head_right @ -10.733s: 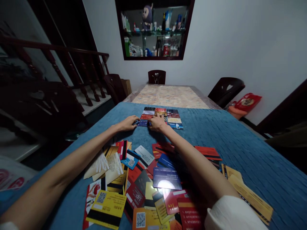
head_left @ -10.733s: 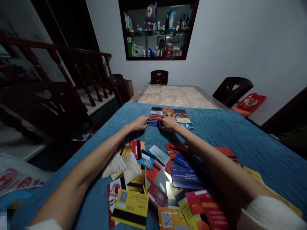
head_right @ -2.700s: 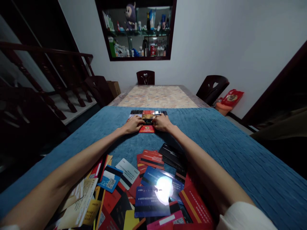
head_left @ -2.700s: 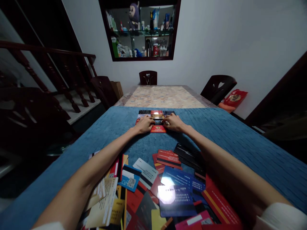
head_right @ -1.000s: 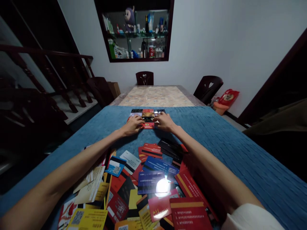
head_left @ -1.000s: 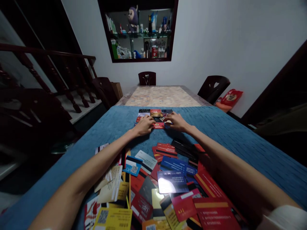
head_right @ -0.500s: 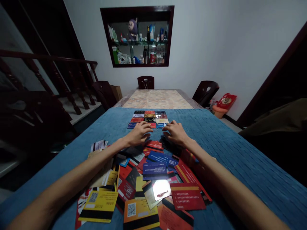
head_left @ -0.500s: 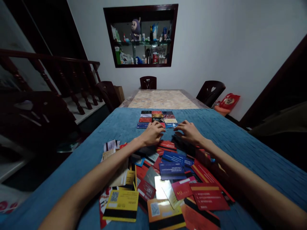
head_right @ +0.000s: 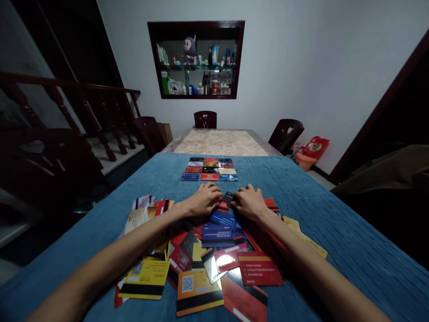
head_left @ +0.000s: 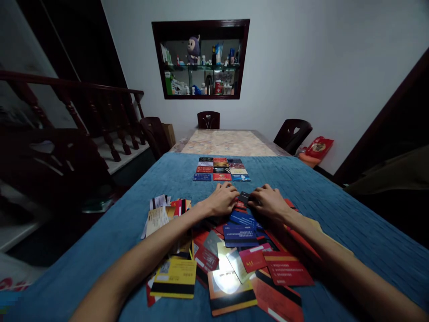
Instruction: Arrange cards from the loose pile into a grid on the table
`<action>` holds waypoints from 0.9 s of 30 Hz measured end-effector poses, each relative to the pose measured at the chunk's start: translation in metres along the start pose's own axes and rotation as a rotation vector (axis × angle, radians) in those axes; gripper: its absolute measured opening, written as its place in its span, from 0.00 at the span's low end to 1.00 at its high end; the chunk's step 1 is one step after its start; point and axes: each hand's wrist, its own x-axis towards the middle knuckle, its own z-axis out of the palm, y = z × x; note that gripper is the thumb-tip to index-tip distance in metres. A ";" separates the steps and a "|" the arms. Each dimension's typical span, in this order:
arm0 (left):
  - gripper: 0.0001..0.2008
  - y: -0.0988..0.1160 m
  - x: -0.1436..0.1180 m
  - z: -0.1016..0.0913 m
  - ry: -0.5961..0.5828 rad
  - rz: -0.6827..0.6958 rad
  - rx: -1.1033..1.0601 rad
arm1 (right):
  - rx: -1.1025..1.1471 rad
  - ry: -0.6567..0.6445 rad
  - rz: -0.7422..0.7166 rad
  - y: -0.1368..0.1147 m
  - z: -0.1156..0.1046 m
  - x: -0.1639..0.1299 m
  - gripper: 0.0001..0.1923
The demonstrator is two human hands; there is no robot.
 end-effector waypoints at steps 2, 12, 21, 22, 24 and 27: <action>0.11 0.000 -0.002 -0.001 -0.008 -0.008 -0.004 | 0.035 0.014 -0.025 -0.003 0.002 -0.002 0.16; 0.12 -0.004 -0.005 -0.004 -0.084 0.019 -0.047 | 0.159 0.184 -0.218 -0.001 0.025 -0.008 0.15; 0.08 -0.004 -0.006 -0.006 -0.141 0.032 -0.052 | 0.149 0.318 -0.330 0.002 0.036 -0.008 0.12; 0.08 -0.004 -0.006 -0.006 -0.145 0.026 -0.053 | 0.148 0.325 -0.349 0.002 0.036 -0.007 0.12; 0.08 -0.004 -0.006 -0.007 -0.152 0.013 -0.054 | 0.147 0.335 -0.384 0.003 0.037 -0.007 0.12; 0.08 -0.005 -0.006 -0.007 -0.152 0.008 -0.059 | 0.145 0.354 -0.423 0.004 0.037 -0.007 0.12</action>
